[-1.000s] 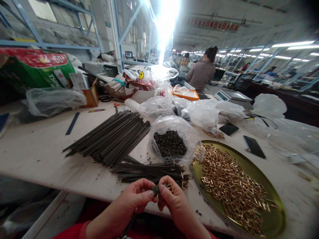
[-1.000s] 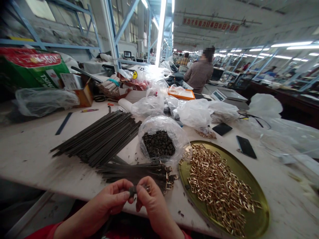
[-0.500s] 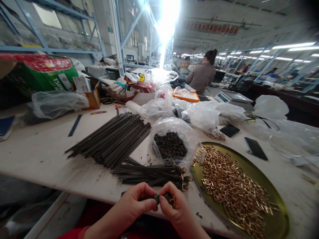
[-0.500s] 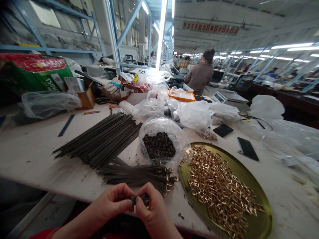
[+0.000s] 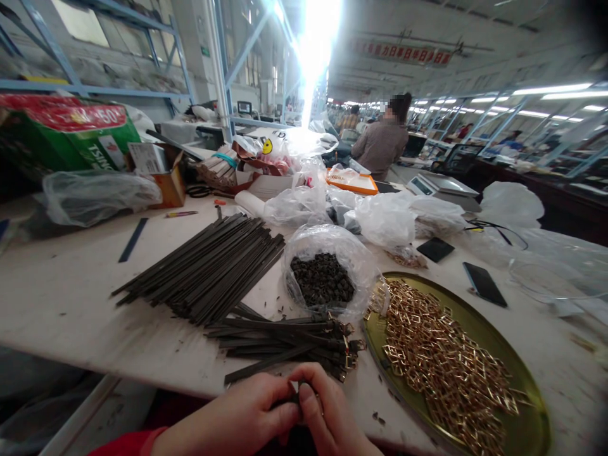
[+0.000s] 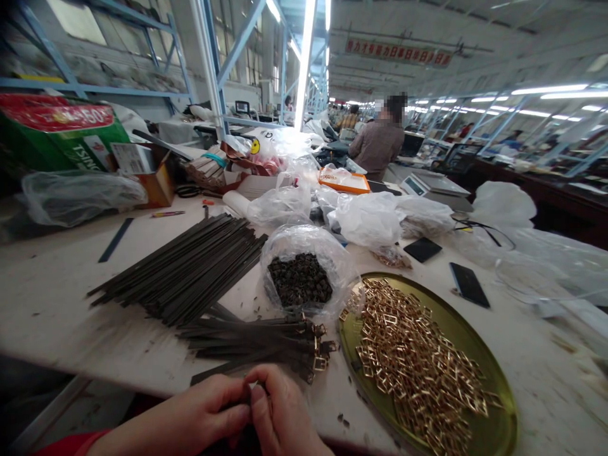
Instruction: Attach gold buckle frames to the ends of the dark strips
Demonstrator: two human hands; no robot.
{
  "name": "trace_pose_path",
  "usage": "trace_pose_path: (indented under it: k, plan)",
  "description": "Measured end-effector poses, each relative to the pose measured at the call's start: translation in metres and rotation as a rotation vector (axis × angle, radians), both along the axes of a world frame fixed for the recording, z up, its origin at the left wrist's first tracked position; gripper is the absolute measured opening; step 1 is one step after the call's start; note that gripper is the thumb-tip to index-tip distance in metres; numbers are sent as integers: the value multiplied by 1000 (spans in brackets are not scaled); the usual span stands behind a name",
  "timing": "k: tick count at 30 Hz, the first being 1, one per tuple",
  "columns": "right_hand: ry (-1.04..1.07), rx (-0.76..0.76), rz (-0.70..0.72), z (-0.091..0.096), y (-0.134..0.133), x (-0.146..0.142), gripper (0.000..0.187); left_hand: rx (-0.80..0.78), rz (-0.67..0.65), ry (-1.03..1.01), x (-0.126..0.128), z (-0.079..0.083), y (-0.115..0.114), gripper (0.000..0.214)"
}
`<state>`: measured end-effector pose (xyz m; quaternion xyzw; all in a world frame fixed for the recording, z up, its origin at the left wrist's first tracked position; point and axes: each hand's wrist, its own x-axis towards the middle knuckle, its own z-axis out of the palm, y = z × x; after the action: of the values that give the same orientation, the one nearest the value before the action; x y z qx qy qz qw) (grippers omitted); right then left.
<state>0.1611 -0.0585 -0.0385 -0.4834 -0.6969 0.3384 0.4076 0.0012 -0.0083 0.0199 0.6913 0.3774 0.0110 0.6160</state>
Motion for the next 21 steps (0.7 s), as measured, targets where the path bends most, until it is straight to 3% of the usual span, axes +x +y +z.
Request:
trace_pose_path:
  k: [6, 11, 13, 17, 21]
  plan:
    - [-255, 218, 46, 17, 17, 12, 18, 247, 21, 69, -1, 5, 18, 23]
    - [-572, 369, 55, 33, 34, 23, 6, 331, -2, 115, 0, 9, 33, 31]
    - [-625, 364, 35, 30, 42, 32, 8, 458, -6, 164, 1, 8, 41, 33]
    - [-703, 291, -144, 12, 68, 52, 12, 795, 45, 273, 2, -6, 63, 25]
    - [-789, 204, -223, -9, 87, 58, 19, 976, 70, 403, -3, -24, 98, 21]
